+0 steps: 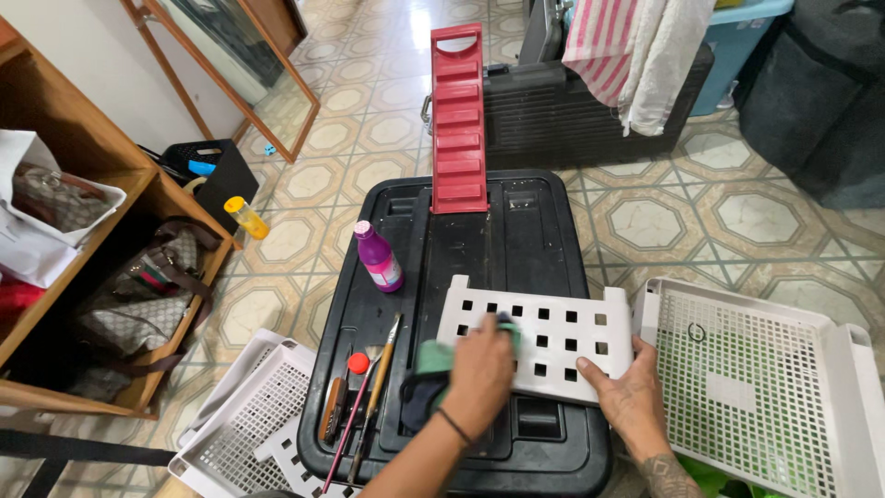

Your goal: The person wipes a white plastic basket with a green cloth, then applies liquid from a purple bottle to the cloth and continues wiping the basket's surfaces and edges.

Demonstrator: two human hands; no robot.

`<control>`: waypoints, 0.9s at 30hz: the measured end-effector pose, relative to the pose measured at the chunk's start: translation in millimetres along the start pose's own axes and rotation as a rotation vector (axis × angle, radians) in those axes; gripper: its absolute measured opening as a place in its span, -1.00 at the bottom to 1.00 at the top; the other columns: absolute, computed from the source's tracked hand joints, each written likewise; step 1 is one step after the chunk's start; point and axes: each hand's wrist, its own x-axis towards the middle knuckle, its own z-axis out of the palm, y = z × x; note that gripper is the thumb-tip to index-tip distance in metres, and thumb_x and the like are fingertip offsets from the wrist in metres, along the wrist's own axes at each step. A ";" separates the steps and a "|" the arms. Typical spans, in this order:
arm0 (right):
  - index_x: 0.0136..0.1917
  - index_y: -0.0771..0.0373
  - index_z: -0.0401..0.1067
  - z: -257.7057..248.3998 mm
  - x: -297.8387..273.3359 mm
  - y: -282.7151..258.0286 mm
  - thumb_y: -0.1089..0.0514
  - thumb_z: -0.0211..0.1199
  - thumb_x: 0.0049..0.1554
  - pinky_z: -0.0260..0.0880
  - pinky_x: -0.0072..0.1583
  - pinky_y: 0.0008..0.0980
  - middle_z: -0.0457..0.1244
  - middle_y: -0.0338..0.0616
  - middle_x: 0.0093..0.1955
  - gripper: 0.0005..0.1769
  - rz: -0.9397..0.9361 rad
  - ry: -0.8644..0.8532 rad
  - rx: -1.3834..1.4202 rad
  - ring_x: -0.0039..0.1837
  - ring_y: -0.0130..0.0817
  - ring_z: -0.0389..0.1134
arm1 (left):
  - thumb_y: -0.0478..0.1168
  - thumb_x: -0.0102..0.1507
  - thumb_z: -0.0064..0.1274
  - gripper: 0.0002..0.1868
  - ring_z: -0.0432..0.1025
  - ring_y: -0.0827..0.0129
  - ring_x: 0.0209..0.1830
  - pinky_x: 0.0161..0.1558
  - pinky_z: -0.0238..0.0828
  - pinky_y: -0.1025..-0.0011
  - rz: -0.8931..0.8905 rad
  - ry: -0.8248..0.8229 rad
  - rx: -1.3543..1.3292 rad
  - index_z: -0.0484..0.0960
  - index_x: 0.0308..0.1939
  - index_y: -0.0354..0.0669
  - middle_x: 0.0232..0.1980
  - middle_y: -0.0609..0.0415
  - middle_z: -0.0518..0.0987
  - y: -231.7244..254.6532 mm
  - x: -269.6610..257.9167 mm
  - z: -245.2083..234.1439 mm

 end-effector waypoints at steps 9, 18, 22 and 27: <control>0.43 0.40 0.12 2.1 -3.8 3.7 -0.05 0.57 -0.18 0.40 0.22 -0.17 0.33 0.22 0.19 0.07 -0.130 0.078 0.049 0.19 -0.02 0.41 | -0.26 0.16 0.01 -0.86 0.51 -0.01 -0.21 -0.25 0.49 0.10 -0.165 0.127 0.045 0.64 -0.28 -0.23 -0.04 -0.13 0.45 -58.2 17.6 1.0; 0.43 0.40 0.11 -0.2 -7.8 -3.5 -0.08 0.59 -0.19 0.38 0.24 -0.17 0.30 0.24 0.23 0.10 -0.115 0.093 0.029 0.22 0.01 0.39 | -0.27 0.15 0.10 -0.87 0.53 0.06 -0.25 -0.26 0.51 0.21 0.063 0.101 0.045 0.67 -0.31 -0.25 -0.04 -0.17 0.49 58.8 51.7 13.2; 0.45 0.33 0.11 -4.3 -15.3 -12.1 -0.09 0.59 -0.21 0.38 0.23 -0.17 0.31 0.20 0.24 0.12 -0.042 0.089 0.058 0.23 -0.01 0.39 | -0.26 0.17 0.08 -0.87 0.53 0.04 -0.23 -0.22 0.51 0.16 0.091 0.081 -0.087 0.66 -0.31 -0.25 -0.07 -0.16 0.48 60.9 47.9 5.4; 0.48 0.26 0.11 -6.4 -16.9 -7.8 -0.06 0.55 -0.18 0.40 0.26 -0.22 0.34 0.14 0.26 0.08 0.055 0.023 0.167 0.24 -0.08 0.42 | -0.31 0.06 0.09 -0.85 0.53 -0.01 -0.27 -0.30 0.53 0.16 -0.003 0.086 -0.101 0.64 -0.32 -0.29 -0.09 -0.20 0.46 36.7 55.8 -3.7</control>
